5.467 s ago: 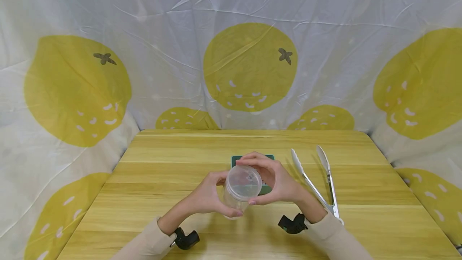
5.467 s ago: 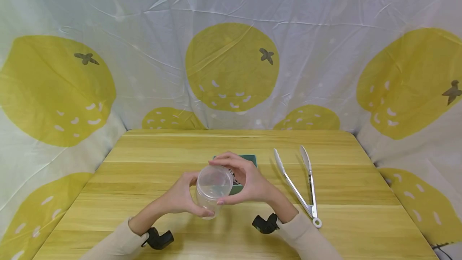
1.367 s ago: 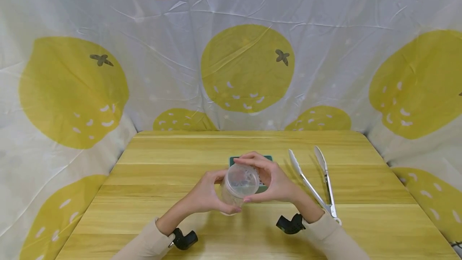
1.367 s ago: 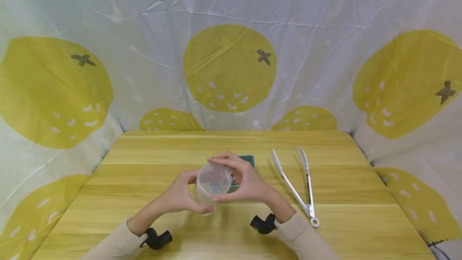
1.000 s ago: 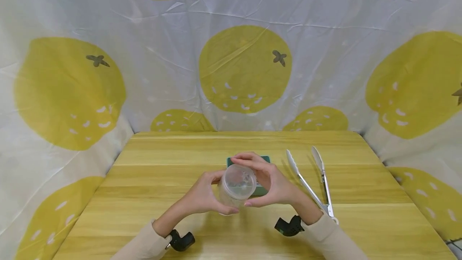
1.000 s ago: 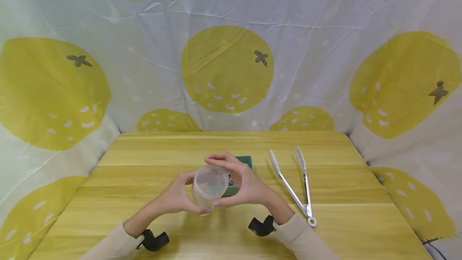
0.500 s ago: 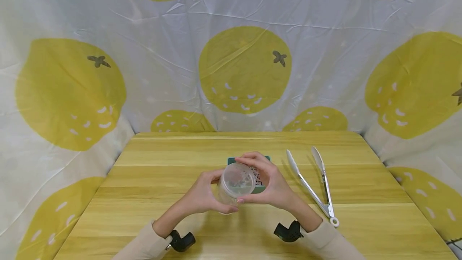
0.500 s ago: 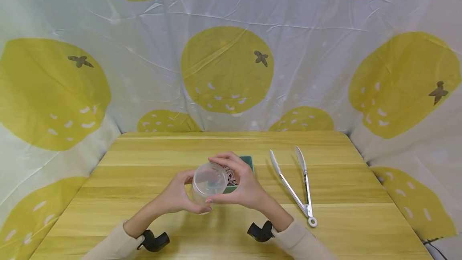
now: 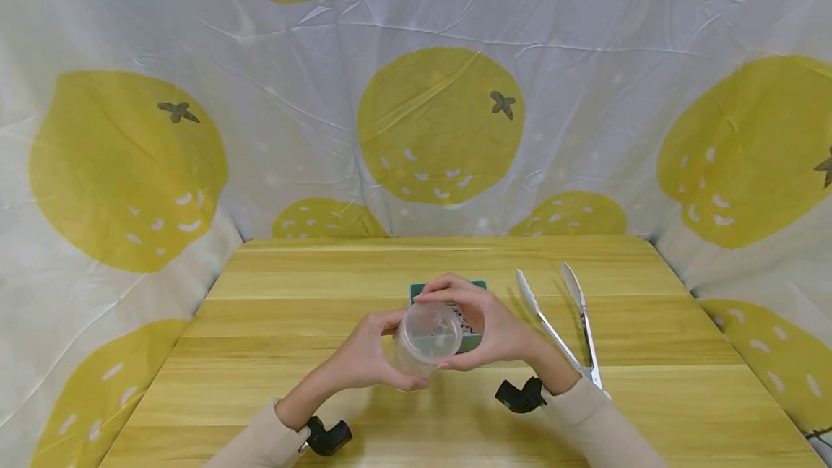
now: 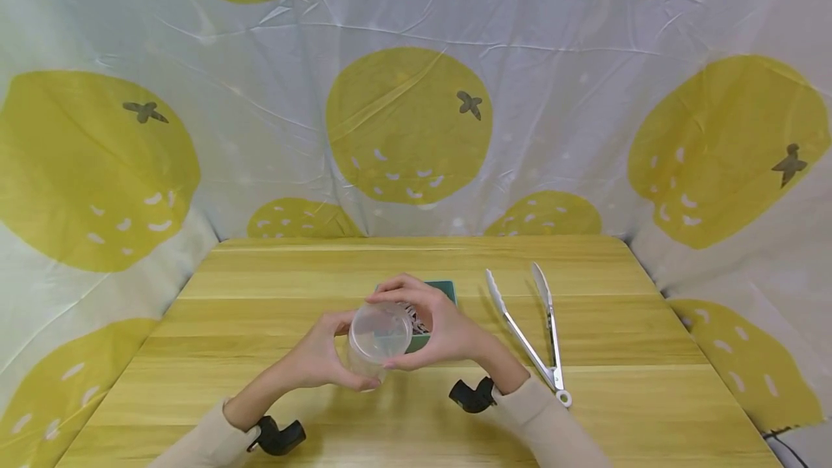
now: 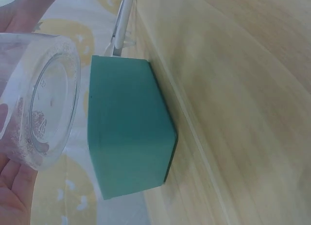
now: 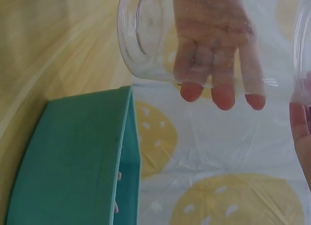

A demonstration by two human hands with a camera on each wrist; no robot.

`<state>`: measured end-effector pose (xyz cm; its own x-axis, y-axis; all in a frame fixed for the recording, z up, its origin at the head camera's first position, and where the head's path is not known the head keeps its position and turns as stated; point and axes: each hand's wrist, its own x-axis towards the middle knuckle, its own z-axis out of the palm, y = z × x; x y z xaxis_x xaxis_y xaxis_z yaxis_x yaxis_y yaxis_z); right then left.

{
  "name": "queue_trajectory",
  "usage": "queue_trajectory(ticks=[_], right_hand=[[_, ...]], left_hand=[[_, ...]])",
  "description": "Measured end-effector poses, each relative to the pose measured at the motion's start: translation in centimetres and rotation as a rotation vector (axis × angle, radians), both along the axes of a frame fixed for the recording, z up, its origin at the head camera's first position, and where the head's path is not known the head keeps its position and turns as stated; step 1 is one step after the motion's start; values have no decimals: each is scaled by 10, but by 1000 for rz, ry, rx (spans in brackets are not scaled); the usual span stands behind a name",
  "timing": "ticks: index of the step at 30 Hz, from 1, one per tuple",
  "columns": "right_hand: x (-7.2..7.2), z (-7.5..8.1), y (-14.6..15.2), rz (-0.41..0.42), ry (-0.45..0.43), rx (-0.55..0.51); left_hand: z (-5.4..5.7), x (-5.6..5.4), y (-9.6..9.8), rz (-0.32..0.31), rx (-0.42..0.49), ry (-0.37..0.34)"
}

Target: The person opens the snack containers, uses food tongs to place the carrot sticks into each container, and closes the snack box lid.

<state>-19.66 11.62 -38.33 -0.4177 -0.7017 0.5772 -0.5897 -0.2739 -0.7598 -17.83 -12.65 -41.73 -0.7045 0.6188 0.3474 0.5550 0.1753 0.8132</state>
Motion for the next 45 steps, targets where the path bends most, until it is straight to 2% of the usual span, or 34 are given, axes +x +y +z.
queue_trajectory(ticks=[3, 6, 14, 20, 23, 31, 36, 40, 45], right_hand=[[-1, -1, 0, 24, -13, 4], [0, -3, 1, 10, -5, -14], [8, -6, -3, -131, 6, -66], [13, -9, -10, -205, -7, -78], [12, -11, -11, -187, -14, -85], [7, -10, -8, -30, 10, -35], [8, -8, -8, 10, 6, -20], [9, -9, -7, -21, 0, -25], [12, -9, -6, -151, -40, -52]], left_hand=[[0, -1, 0, -7, 0, -9], [1, -2, -1, -11, 2, -10], [3, -4, -1, 18, 11, -12], [2, -4, -2, 11, 24, -25], [1, -4, -2, 9, 24, -27], [-3, -2, -2, 6, 8, -36], [-5, -2, -2, 4, 5, -33], [-5, -2, -2, 8, 5, -29], [-3, -3, -2, 46, 5, -25]])
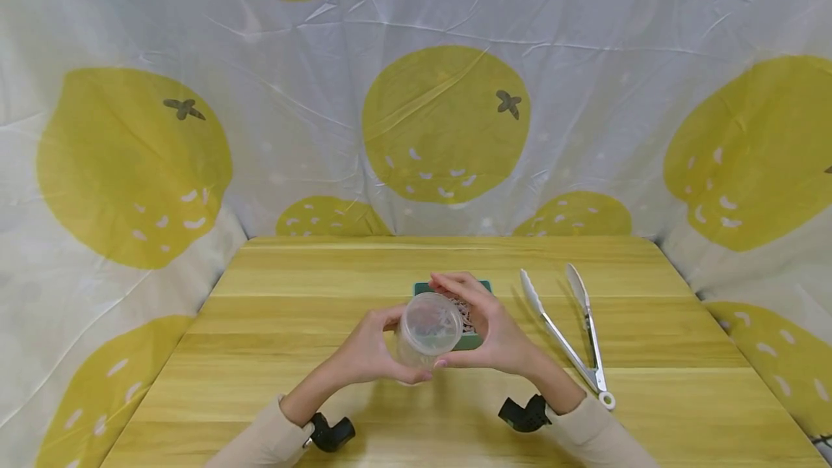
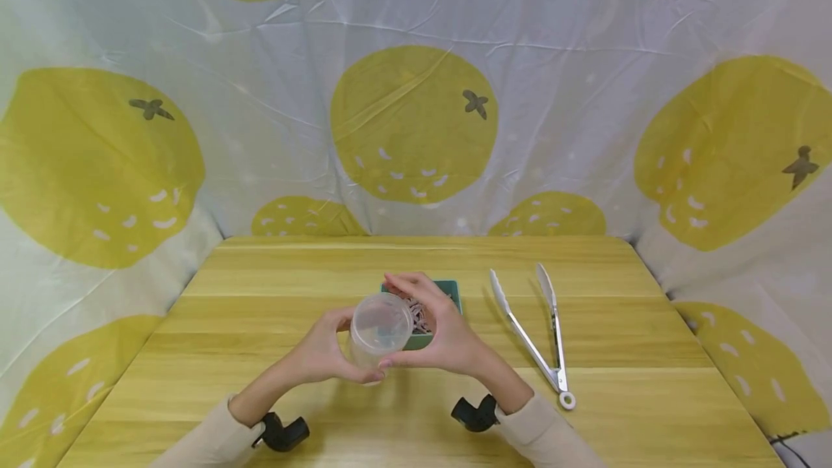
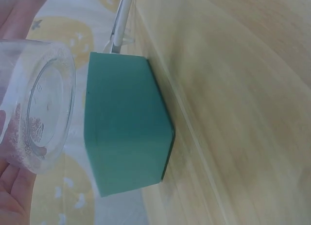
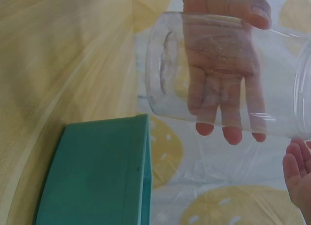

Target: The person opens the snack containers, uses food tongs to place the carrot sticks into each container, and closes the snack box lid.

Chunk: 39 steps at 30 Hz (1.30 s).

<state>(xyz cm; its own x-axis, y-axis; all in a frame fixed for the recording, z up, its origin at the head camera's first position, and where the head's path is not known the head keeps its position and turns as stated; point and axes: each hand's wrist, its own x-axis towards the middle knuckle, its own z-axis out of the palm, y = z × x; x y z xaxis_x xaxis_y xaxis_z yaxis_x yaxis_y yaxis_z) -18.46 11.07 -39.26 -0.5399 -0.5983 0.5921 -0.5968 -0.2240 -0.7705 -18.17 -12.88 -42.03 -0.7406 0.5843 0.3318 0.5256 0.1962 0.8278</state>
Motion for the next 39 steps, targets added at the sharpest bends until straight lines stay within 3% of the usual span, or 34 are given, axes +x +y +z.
queue_trajectory(ticks=[12, 25, 33, 39], right_hand=[[4, -1, -5, -97, -25, -30], [-6, 6, 0, 96, 37, 19], [1, 4, -2, -66, -11, 10], [6, 5, -6, -118, -36, -28]], left_hand=[[4, 0, 1, 21, 1, -29], [3, 1, 1, 4, 2, -31], [5, 0, 1, 34, 6, -9], [8, 2, 2, 39, 4, -9]])
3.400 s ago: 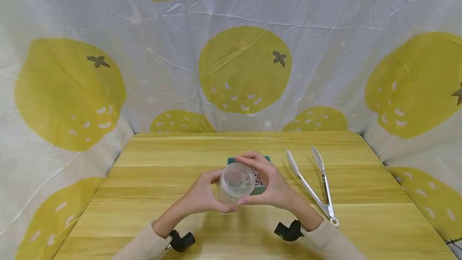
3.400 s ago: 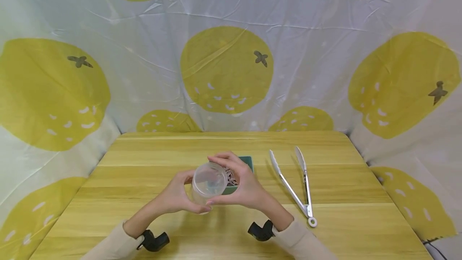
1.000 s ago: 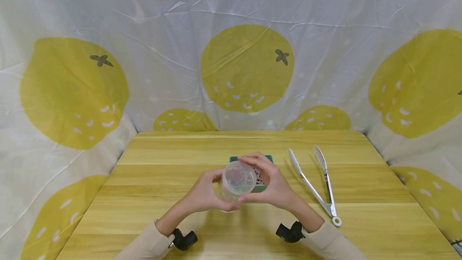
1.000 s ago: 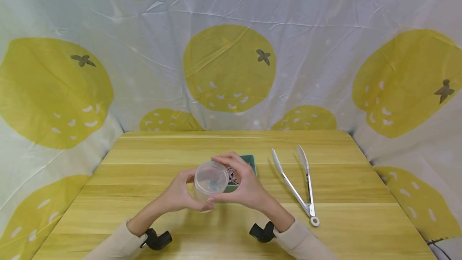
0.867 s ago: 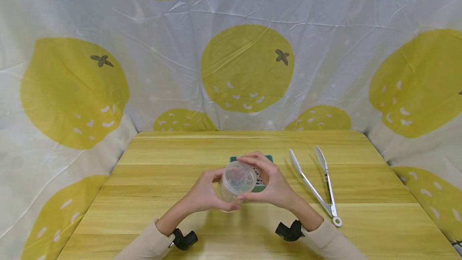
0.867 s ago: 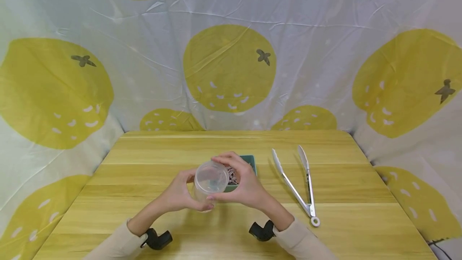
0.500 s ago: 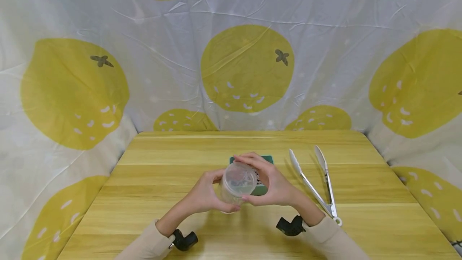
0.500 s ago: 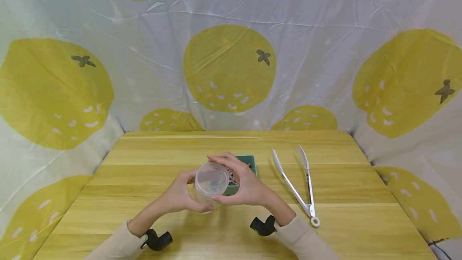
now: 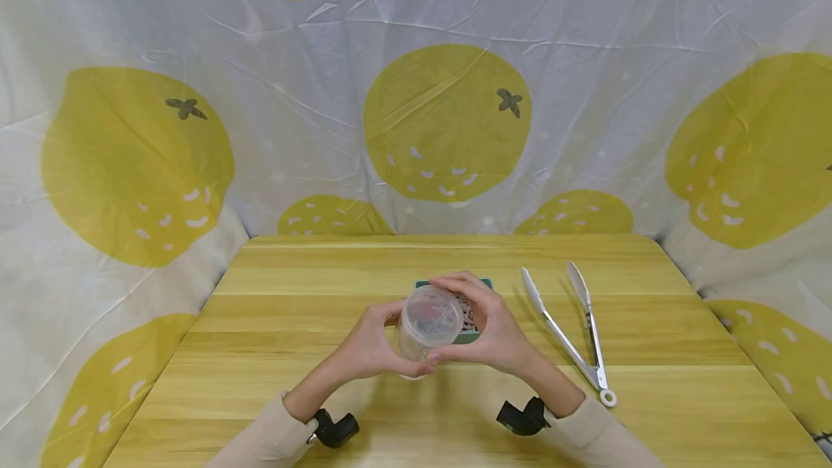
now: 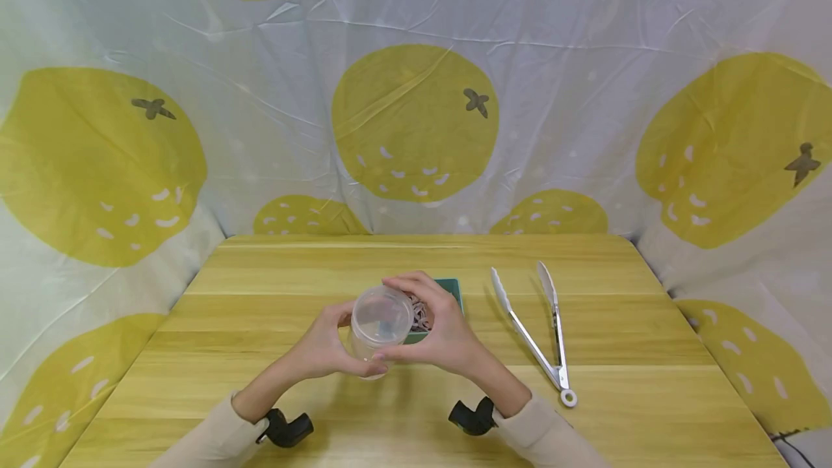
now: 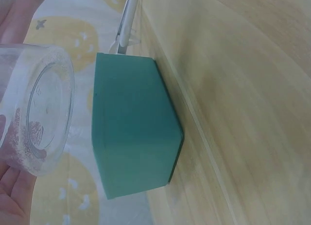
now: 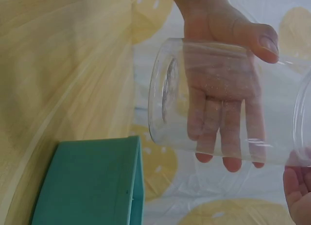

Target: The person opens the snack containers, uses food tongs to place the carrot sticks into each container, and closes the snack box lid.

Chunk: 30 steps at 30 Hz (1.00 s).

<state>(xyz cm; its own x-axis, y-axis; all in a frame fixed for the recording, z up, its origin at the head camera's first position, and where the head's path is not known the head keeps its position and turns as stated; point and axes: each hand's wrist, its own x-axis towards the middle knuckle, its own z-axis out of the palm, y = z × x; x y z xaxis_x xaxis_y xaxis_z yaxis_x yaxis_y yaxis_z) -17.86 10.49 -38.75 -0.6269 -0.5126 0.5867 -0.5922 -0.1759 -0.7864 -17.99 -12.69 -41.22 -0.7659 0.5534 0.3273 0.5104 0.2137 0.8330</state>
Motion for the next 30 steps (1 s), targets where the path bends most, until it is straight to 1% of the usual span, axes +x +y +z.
queue_trajectory(ticks=[2, 4, 12, 14, 16, 19, 23, 26, 30], right_hand=[[-1, 1, 0, -4, 8, 3], [-3, 1, 0, 15, 19, 11], [-13, 1, 4, 203, 25, 42], [-14, 1, 5, 230, 31, 43], [-14, 1, 5, 239, 35, 43], [-12, 0, 5, 210, 22, 36], [-10, -1, 4, 133, -12, 3], [-9, -1, 3, 90, -16, -19], [-8, -1, 1, 61, -1, -12]], left_hand=[[1, 0, 0, -3, 1, 1], [2, 0, 1, -6, 0, -2], [0, 0, 0, -12, 0, -1], [-1, 0, 0, -9, -4, -4], [-2, -1, -1, -7, -4, -5], [-2, -1, -2, -5, -4, -6], [-1, -1, -2, 0, -4, -1], [0, -1, -2, 5, -3, 2], [0, -1, -1, 5, -1, -8]])
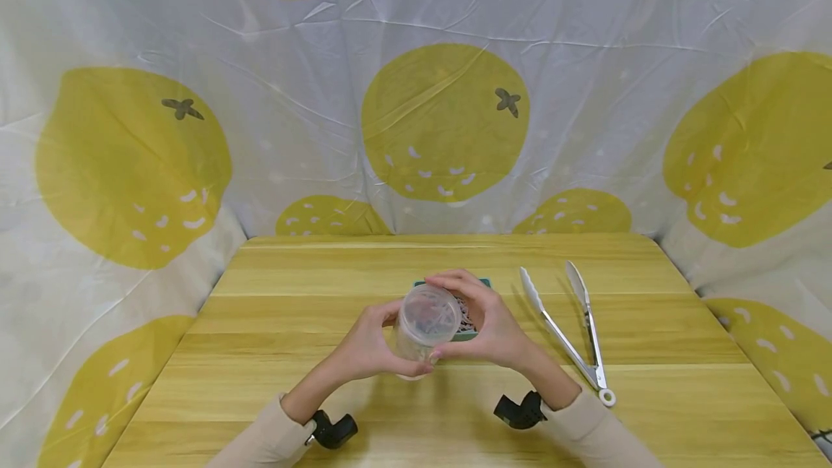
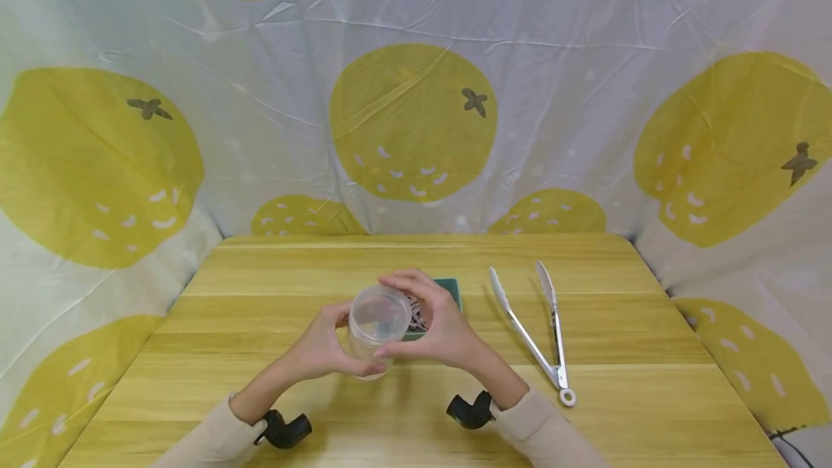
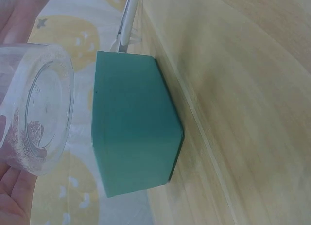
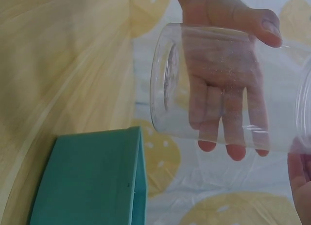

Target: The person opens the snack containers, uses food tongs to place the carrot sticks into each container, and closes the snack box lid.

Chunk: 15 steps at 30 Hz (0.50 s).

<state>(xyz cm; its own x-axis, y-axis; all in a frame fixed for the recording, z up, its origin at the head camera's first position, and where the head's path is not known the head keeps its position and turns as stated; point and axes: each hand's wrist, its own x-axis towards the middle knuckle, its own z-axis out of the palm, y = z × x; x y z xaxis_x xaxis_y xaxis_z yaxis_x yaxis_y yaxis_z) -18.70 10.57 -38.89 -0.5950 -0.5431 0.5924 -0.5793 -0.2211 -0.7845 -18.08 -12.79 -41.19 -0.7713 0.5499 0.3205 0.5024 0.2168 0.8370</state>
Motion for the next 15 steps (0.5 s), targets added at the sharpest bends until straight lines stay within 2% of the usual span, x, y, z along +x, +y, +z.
queue_trajectory(ticks=[4, 11, 15], right_hand=[[-2, 1, -1, 10, 20, 3], [-12, 4, 1, 137, 60, 20], [-14, 4, 3, 176, 56, 49]], left_hand=[[0, 0, 0, -5, 0, -5], [1, 0, 1, -26, 8, -17], [0, 0, 1, -22, 1, -15]])
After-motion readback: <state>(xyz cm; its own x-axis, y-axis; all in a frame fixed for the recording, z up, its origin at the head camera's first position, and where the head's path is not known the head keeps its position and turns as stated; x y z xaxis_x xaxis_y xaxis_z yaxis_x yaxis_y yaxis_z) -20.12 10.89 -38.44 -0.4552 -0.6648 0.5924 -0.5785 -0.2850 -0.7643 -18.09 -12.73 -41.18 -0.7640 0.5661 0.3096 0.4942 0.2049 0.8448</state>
